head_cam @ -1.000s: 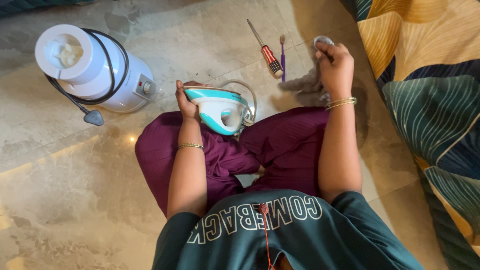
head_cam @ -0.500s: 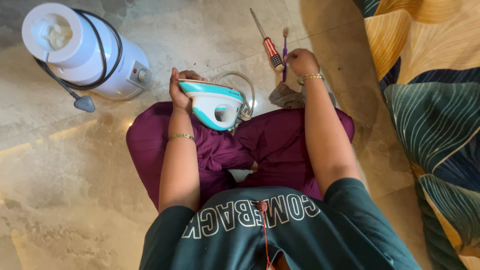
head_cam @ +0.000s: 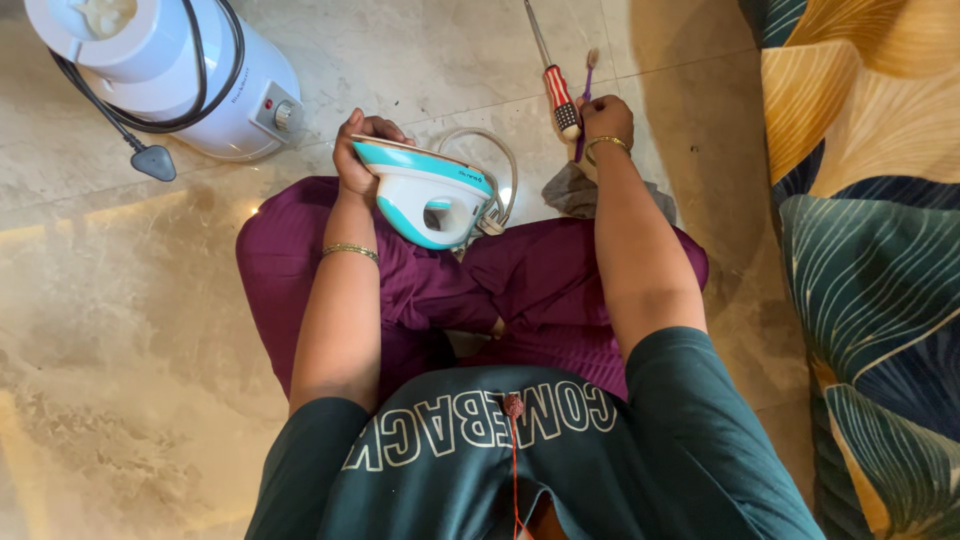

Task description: The person sits on the floor and cleans a steam iron. They wipe the iron's soleplate and body with a cloth, then use a toothbrush to scrub the soleplate holes and edges.

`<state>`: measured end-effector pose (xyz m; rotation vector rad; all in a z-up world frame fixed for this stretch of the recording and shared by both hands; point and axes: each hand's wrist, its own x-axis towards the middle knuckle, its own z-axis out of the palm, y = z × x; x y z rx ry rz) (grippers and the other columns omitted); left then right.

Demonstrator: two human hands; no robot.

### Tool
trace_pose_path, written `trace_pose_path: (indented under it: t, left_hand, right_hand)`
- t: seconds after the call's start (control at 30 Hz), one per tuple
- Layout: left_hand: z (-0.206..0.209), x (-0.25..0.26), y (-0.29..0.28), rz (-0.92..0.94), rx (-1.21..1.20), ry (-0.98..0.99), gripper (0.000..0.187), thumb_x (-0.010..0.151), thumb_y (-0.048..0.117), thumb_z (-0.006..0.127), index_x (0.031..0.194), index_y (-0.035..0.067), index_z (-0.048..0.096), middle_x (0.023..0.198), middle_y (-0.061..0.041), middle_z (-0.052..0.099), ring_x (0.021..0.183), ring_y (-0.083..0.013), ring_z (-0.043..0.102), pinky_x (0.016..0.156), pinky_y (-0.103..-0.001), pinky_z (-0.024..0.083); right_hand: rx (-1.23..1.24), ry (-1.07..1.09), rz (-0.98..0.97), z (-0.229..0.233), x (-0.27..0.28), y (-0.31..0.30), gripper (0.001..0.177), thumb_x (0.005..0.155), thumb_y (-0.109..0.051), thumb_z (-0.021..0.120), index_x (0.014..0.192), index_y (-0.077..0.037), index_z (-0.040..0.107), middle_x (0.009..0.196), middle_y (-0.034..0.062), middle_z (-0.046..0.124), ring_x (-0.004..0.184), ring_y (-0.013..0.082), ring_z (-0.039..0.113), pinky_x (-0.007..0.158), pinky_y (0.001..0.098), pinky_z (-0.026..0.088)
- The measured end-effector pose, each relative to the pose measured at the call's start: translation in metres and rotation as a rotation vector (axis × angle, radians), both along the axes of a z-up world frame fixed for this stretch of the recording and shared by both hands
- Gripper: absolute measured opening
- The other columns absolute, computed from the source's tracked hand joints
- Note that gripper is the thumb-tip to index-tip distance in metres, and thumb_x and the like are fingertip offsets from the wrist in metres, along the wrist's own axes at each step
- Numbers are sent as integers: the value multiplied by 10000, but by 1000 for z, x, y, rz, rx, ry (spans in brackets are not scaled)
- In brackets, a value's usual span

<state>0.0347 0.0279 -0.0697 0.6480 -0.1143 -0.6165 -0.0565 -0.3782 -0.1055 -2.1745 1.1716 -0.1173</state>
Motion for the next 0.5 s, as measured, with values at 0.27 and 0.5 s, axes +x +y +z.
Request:
trace_pose_path:
  t: [0.27, 0.5]
  left_hand:
    - [2, 2, -3, 16, 34, 37, 524, 960, 485, 564, 784, 2, 668, 814, -166, 688, 839, -335, 710, 833, -464, 586]
    - [2, -1, -2, 22, 18, 72, 508, 962, 468, 570, 786, 2, 668, 814, -174, 692, 816, -340, 711, 813, -469, 591]
  right_hand:
    - [-242, -3, 17, -26, 3, -11, 272, 722, -258, 822, 942, -117, 742, 1025, 125, 723, 931, 333, 698, 774, 452, 551]
    - [-151, -88, -129, -68, 9, -33, 256, 788, -296, 762, 908, -73, 718, 979, 141, 743, 922, 356, 709, 822, 464, 562]
